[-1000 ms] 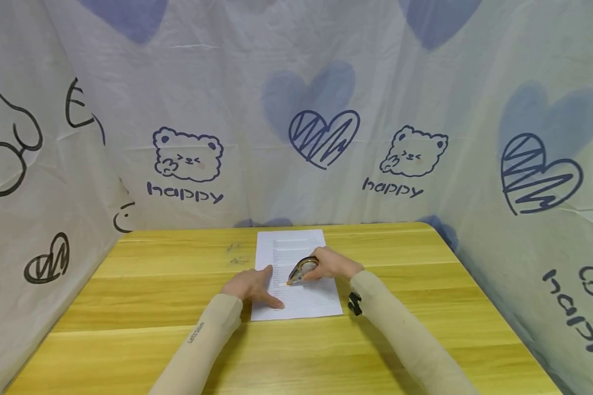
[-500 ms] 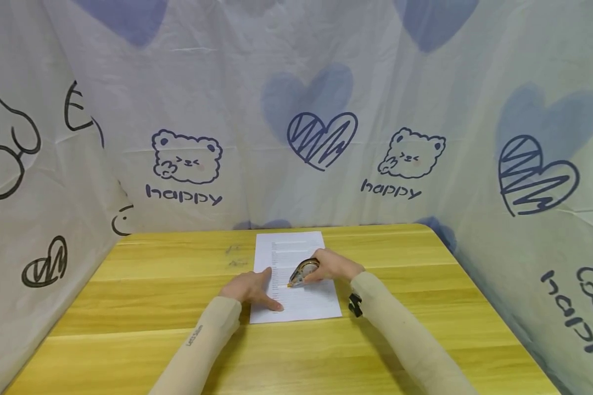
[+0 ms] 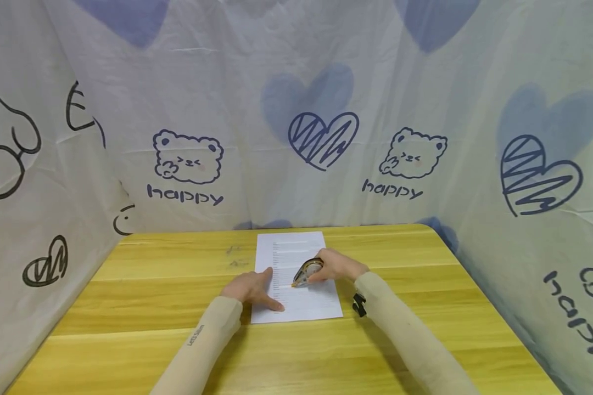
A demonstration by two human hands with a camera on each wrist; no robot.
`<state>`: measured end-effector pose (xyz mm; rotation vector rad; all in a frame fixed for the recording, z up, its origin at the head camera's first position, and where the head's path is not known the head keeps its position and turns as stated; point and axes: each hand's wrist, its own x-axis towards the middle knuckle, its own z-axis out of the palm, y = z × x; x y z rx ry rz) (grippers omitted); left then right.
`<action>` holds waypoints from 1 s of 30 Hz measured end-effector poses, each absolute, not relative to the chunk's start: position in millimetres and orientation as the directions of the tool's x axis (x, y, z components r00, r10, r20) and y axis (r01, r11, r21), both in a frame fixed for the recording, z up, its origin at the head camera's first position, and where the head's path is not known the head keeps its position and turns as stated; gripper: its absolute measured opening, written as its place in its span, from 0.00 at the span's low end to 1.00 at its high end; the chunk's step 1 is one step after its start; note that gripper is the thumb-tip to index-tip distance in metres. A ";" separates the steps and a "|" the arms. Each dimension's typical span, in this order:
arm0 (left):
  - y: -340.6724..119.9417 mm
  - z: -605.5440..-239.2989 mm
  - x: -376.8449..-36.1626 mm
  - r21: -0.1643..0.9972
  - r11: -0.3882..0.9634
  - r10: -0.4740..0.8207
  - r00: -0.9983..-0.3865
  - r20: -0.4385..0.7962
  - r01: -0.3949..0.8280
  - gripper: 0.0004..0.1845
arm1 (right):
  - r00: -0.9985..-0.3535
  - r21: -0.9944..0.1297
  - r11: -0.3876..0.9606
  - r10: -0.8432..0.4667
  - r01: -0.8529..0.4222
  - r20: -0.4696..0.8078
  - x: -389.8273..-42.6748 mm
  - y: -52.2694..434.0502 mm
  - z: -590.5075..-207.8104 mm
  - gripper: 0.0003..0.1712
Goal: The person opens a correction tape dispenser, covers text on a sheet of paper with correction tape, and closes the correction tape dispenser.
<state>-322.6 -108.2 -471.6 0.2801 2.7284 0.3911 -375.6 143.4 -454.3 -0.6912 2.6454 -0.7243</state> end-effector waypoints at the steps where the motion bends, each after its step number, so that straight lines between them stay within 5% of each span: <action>1: -108.4 -471.8 -322.5 0.306 0.942 0.243 -0.912 -0.331 0.141 0.64 | -0.834 -0.538 0.756 -0.527 -0.372 -0.163 -375.8 143.7 -454.4 0.14; 30: -108.1 -471.3 -322.8 0.323 0.938 0.237 -0.909 -0.343 0.122 0.65 | -0.849 -0.510 0.788 -0.493 -0.344 -0.189 -374.4 147.6 -451.8 0.15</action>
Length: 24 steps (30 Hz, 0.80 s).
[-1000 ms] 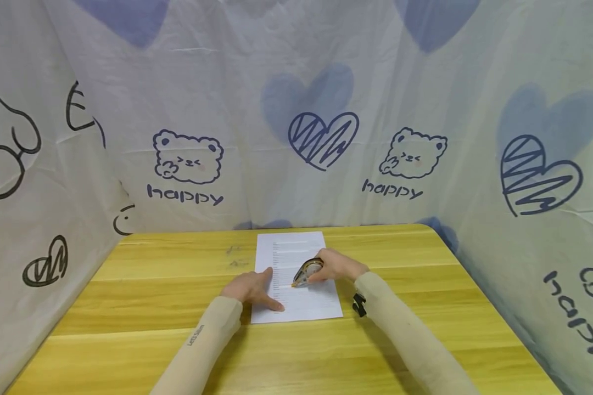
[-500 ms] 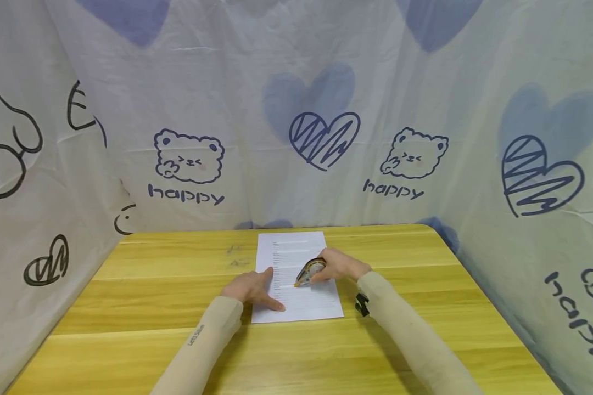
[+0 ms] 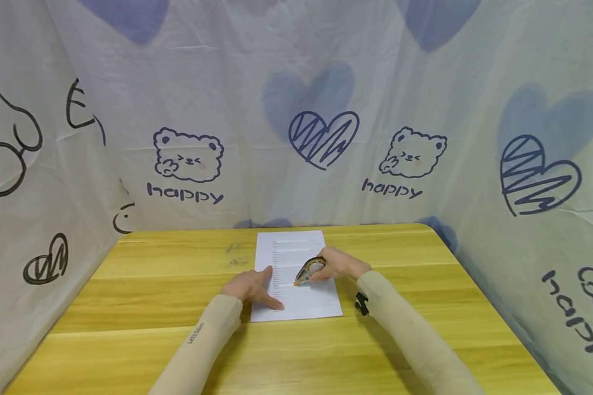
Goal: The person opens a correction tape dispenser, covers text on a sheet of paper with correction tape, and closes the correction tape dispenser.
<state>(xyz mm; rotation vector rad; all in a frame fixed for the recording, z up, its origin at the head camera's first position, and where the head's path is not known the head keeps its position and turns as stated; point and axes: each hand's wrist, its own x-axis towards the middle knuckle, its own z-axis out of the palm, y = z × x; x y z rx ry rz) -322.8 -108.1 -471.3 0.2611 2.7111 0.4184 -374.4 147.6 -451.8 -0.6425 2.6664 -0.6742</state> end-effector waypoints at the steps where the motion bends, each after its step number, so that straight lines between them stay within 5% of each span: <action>1: -107.9 -471.2 -322.9 0.322 0.938 0.240 -0.909 -0.341 0.126 0.65 | -0.848 -0.515 0.785 -0.495 -0.343 -0.189 -374.4 147.7 -452.2 0.15; 24: -108.2 -471.3 -323.2 0.289 0.947 0.239 -0.908 -0.343 0.140 0.65 | -0.856 -0.505 0.794 -0.483 -0.339 -0.185 -374.0 151.7 -455.9 0.16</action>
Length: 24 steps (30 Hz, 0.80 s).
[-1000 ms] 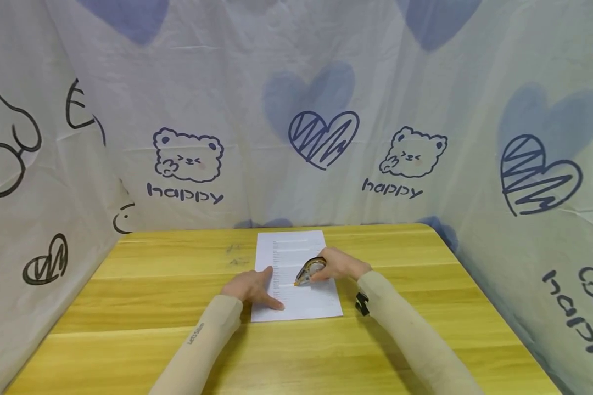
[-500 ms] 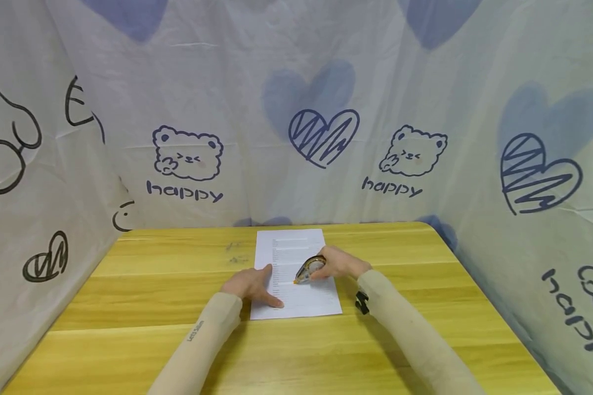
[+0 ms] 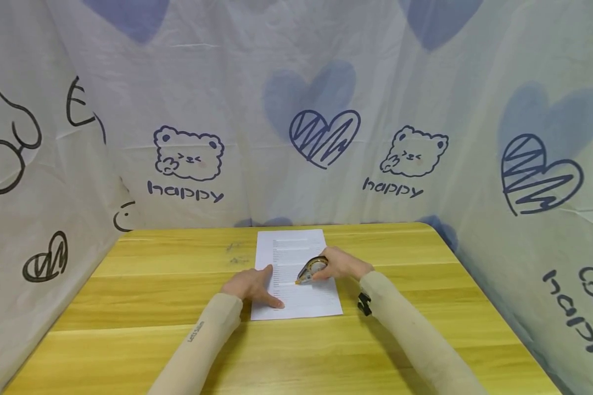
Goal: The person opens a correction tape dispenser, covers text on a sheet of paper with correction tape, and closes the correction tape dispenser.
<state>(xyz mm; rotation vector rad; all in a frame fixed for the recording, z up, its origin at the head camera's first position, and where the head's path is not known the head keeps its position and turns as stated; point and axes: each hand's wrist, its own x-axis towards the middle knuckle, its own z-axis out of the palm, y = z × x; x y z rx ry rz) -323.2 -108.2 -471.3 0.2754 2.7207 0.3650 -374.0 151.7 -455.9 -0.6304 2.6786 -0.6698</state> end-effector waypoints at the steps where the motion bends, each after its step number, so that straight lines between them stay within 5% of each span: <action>1: -108.2 -471.7 -323.5 0.287 0.947 0.240 -0.909 -0.342 0.142 0.65 | -0.856 -0.504 0.793 -0.484 -0.341 -0.183 -373.5 152.1 -455.6 0.16; 24: -107.6 -471.9 -322.8 0.300 0.943 0.242 -0.912 -0.330 0.142 0.64 | -0.853 -0.504 0.791 -0.490 -0.348 -0.180 -374.5 158.1 -455.4 0.16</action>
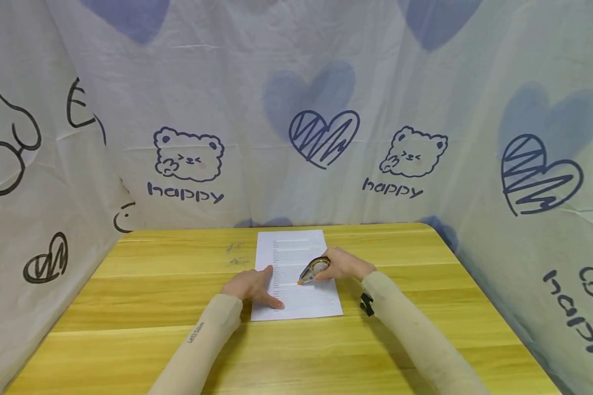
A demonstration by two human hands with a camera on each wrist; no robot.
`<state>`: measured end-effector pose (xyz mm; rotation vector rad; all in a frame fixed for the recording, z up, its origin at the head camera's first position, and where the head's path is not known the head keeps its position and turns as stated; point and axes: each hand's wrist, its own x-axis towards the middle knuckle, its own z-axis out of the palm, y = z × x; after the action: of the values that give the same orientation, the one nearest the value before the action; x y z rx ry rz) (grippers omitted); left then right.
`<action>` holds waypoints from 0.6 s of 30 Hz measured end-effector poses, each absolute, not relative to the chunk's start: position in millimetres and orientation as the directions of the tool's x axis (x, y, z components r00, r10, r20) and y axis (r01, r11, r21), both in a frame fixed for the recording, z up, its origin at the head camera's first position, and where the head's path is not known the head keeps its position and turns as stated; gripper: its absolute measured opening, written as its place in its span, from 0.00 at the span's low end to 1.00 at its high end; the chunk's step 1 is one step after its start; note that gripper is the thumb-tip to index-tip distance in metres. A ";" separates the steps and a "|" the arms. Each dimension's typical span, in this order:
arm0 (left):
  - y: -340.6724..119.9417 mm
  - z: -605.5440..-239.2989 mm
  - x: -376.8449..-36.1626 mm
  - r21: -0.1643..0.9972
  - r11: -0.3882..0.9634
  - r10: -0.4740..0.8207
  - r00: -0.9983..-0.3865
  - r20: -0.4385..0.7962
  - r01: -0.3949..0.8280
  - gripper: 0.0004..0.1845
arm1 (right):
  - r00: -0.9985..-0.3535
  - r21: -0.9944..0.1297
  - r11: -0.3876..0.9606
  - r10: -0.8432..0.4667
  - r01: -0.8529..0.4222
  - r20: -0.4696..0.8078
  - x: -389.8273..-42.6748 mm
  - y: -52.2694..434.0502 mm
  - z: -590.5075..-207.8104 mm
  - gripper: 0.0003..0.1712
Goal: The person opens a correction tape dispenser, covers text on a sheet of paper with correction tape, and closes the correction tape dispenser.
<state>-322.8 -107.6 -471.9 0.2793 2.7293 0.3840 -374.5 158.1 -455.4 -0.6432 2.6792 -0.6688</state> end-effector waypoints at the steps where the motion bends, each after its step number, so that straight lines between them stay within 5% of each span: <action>1: -107.7 -472.1 -322.9 0.304 0.942 0.242 -0.912 -0.330 0.140 0.64 | -0.854 -0.498 0.794 -0.488 -0.349 -0.181 -374.8 158.3 -455.3 0.16; 18: -108.7 -471.3 -321.4 0.320 0.935 0.257 -0.914 -0.313 0.154 0.64 | -0.866 -0.479 0.803 -0.476 -0.355 -0.155 -374.8 162.2 -456.5 0.17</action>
<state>-321.4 -108.7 -471.3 0.3005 2.7366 0.4131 -374.8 162.2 -456.5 -0.6407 2.7223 -0.6462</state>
